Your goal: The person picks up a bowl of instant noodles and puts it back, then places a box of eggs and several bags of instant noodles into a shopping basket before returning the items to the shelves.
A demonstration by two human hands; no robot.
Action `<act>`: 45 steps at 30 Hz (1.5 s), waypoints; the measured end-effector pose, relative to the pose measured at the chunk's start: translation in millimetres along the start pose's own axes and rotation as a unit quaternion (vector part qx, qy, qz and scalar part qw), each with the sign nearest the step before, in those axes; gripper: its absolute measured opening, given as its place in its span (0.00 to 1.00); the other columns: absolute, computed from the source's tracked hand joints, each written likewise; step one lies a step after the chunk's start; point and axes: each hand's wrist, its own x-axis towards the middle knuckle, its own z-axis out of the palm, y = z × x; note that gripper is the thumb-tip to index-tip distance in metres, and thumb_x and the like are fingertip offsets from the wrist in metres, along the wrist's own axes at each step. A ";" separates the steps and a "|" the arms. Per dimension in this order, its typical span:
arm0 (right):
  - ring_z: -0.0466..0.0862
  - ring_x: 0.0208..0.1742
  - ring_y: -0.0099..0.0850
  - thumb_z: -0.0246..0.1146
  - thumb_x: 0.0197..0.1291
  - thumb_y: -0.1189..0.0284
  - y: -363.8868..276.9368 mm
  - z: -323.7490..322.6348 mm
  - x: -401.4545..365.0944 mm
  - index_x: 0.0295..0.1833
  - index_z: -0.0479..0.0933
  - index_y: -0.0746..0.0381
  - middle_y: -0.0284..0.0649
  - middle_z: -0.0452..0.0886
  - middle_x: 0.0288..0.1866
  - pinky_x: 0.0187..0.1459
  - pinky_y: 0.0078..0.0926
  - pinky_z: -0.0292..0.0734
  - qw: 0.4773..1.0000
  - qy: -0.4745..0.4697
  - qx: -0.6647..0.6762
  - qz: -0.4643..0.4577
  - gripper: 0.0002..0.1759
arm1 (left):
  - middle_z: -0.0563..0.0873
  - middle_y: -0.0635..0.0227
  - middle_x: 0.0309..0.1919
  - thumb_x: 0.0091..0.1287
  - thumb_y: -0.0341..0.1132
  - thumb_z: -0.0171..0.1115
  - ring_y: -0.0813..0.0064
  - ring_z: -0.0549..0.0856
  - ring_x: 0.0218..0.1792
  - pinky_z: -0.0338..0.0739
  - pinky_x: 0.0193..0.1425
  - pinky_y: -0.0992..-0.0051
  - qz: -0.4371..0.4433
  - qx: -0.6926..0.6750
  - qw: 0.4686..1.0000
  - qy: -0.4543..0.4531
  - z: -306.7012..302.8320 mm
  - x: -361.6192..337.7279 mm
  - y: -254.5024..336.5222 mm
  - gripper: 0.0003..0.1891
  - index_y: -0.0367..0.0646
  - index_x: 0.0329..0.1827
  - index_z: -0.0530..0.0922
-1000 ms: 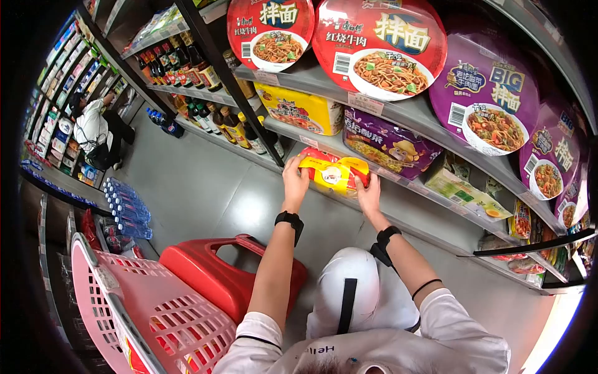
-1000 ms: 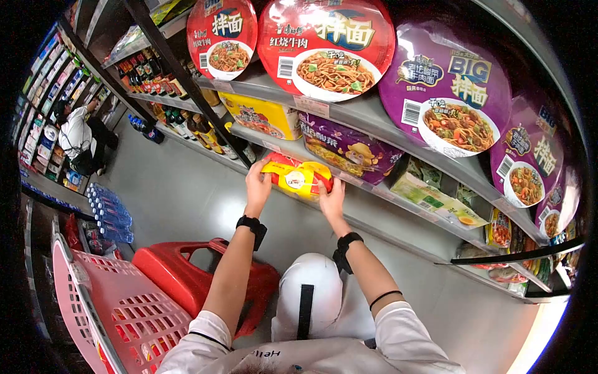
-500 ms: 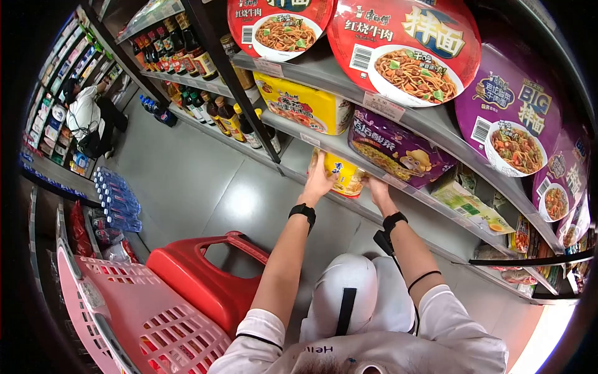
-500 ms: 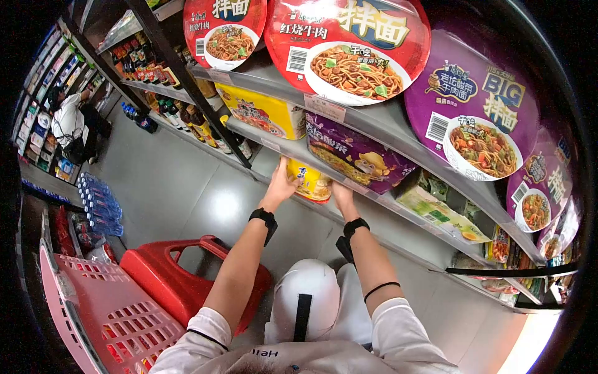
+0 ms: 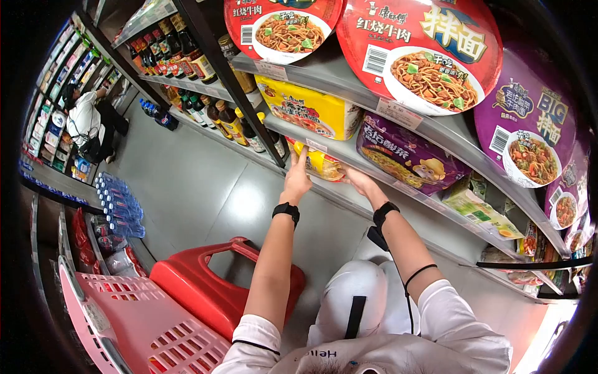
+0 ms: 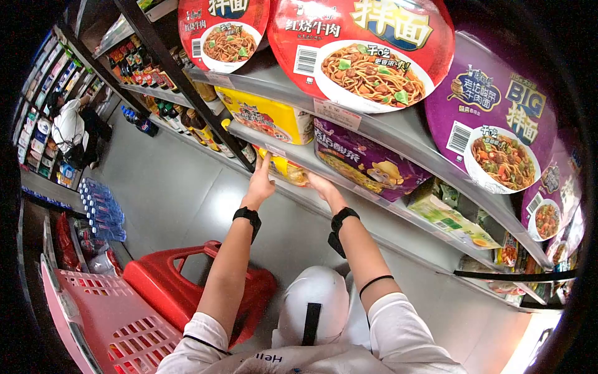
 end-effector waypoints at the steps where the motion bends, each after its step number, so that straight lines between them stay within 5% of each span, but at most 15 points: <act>1: 0.56 0.70 0.39 0.45 0.65 0.50 -8.8 6.8 -6.7 0.70 0.49 0.61 0.46 0.53 0.71 0.67 0.36 0.54 1.000 -0.001 0.000 0.012 0.36 | 0.51 0.43 0.67 0.42 0.18 0.58 0.48 0.71 0.57 0.73 0.55 0.64 -0.001 -0.004 1.000 -0.005 -2.6 1.1 -2.2 0.49 0.55 0.70 0.47; 5: 0.56 0.70 0.38 0.49 0.63 0.50 11.1 6.3 11.4 0.69 0.54 0.62 0.45 0.54 0.71 0.66 0.30 0.54 0.982 0.116 -0.142 -0.037 0.37 | 0.56 0.44 0.66 0.44 0.19 0.61 0.49 0.64 0.63 0.66 0.62 0.67 0.012 -0.023 0.997 -0.066 -12.9 2.4 -5.5 0.48 0.47 0.70 0.48; 8: 0.56 0.70 0.37 0.52 0.61 0.49 12.6 4.3 6.9 0.68 0.56 0.62 0.46 0.55 0.70 0.66 0.27 0.53 0.955 0.203 -0.199 -0.090 0.37 | 0.53 0.46 0.67 0.44 0.19 0.58 0.51 0.67 0.61 0.68 0.60 0.66 0.062 -0.015 0.997 -0.053 -5.2 2.7 -8.5 0.50 0.54 0.71 0.44; 14: 0.54 0.71 0.37 0.51 0.60 0.50 6.4 2.1 8.7 0.68 0.56 0.60 0.44 0.56 0.70 0.67 0.31 0.50 0.954 0.195 -0.205 -0.102 0.37 | 0.60 0.49 0.64 0.47 0.21 0.59 0.50 0.68 0.59 0.68 0.60 0.64 0.040 -0.033 0.998 -0.027 -9.6 1.0 1.4 0.45 0.51 0.69 0.49; 21: 0.66 0.62 0.48 0.49 0.59 0.56 7.1 10.2 21.9 0.57 0.70 0.58 0.50 0.69 0.60 0.62 0.41 0.60 0.846 0.304 -0.413 -0.145 0.24 | 0.62 0.45 0.62 0.46 0.22 0.61 0.47 0.66 0.60 0.64 0.63 0.64 -0.016 -0.065 0.995 0.081 -32.6 26.9 -2.7 0.44 0.45 0.68 0.50; 23: 0.68 0.59 0.51 0.49 0.59 0.59 3.9 14.8 20.3 0.54 0.72 0.59 0.52 0.72 0.56 0.60 0.42 0.62 0.826 0.323 -0.438 -0.148 0.22 | 0.64 0.44 0.60 0.44 0.21 0.61 0.48 0.64 0.62 0.62 0.65 0.65 -0.015 -0.117 0.992 0.049 -34.6 34.6 -10.6 0.44 0.42 0.67 0.50; 26: 0.66 0.62 0.48 0.47 0.58 0.58 -4.0 13.5 16.5 0.58 0.69 0.57 0.48 0.68 0.61 0.63 0.40 0.59 0.851 0.271 -0.443 -0.077 0.25 | 0.63 0.44 0.61 0.43 0.21 0.61 0.50 0.62 0.63 0.61 0.65 0.66 0.013 -0.133 0.990 0.044 -25.9 50.8 -28.9 0.44 0.41 0.67 0.50; 29: 0.65 0.63 0.47 0.45 0.59 0.60 -5.9 2.4 -0.1 0.59 0.69 0.57 0.49 0.67 0.62 0.64 0.39 0.58 0.892 0.192 -0.398 -0.093 0.24 | 0.62 0.45 0.62 0.43 0.22 0.64 0.51 0.62 0.63 0.60 0.66 0.67 0.024 -0.135 0.990 0.026 -24.6 53.4 -31.9 0.46 0.41 0.68 0.49; 30: 0.65 0.62 0.49 0.44 0.62 0.62 1.3 -4.4 4.7 0.57 0.69 0.62 0.52 0.69 0.60 0.64 0.40 0.57 0.867 0.199 -0.429 -0.156 0.22 | 0.62 0.46 0.62 0.43 0.22 0.65 0.51 0.63 0.63 0.60 0.66 0.67 0.036 -0.133 0.990 0.037 -22.7 53.5 -32.1 0.48 0.41 0.68 0.48; 33: 0.58 0.68 0.44 0.42 0.64 0.60 -3.2 -13.2 -17.2 0.62 0.63 0.62 0.49 0.60 0.67 0.68 0.37 0.50 0.879 0.216 -0.403 -0.136 0.25 | 0.63 0.47 0.62 0.42 0.23 0.67 0.53 0.62 0.64 0.59 0.66 0.67 0.022 -0.153 0.985 0.073 -20.8 50.1 -25.7 0.50 0.42 0.69 0.45; 34: 0.52 0.71 0.40 0.40 0.64 0.58 -17.2 -15.8 -27.9 0.66 0.57 0.61 0.46 0.53 0.71 0.70 0.33 0.45 0.890 0.181 -0.414 -0.057 0.28 | 0.62 0.47 0.62 0.43 0.24 0.68 0.53 0.62 0.64 0.59 0.66 0.67 0.008 -0.163 0.983 0.084 -21.0 47.7 -22.7 0.51 0.42 0.69 0.44; 37: 0.52 0.71 0.40 0.39 0.64 0.57 -20.4 -18.8 -40.5 0.67 0.57 0.61 0.46 0.53 0.71 0.69 0.32 0.46 0.906 0.181 -0.379 -0.056 0.29 | 0.59 0.46 0.65 0.44 0.22 0.67 0.54 0.60 0.66 0.59 0.66 0.67 0.028 -0.329 0.944 0.003 -0.3 53.7 -42.4 0.52 0.42 0.70 0.41; 43: 0.64 0.64 0.37 0.48 0.62 0.62 -4.1 -17.1 -27.2 0.62 0.63 0.64 0.46 0.65 0.64 0.62 0.32 0.59 0.912 0.243 -0.313 -0.108 0.25 | 0.53 0.47 0.67 0.45 0.19 0.64 0.55 0.58 0.67 0.62 0.65 0.67 0.066 -0.254 0.962 0.077 8.9 33.5 -37.0 0.54 0.46 0.71 0.36; 45: 0.70 0.58 0.35 0.51 0.61 0.63 7.0 -19.0 -25.1 0.59 0.66 0.64 0.45 0.69 0.59 0.55 0.32 0.66 0.927 0.252 -0.241 -0.137 0.23 | 0.53 0.47 0.67 0.46 0.19 0.64 0.56 0.57 0.67 0.65 0.63 0.67 0.019 -0.288 0.952 0.097 11.1 17.4 -34.5 0.54 0.47 0.71 0.35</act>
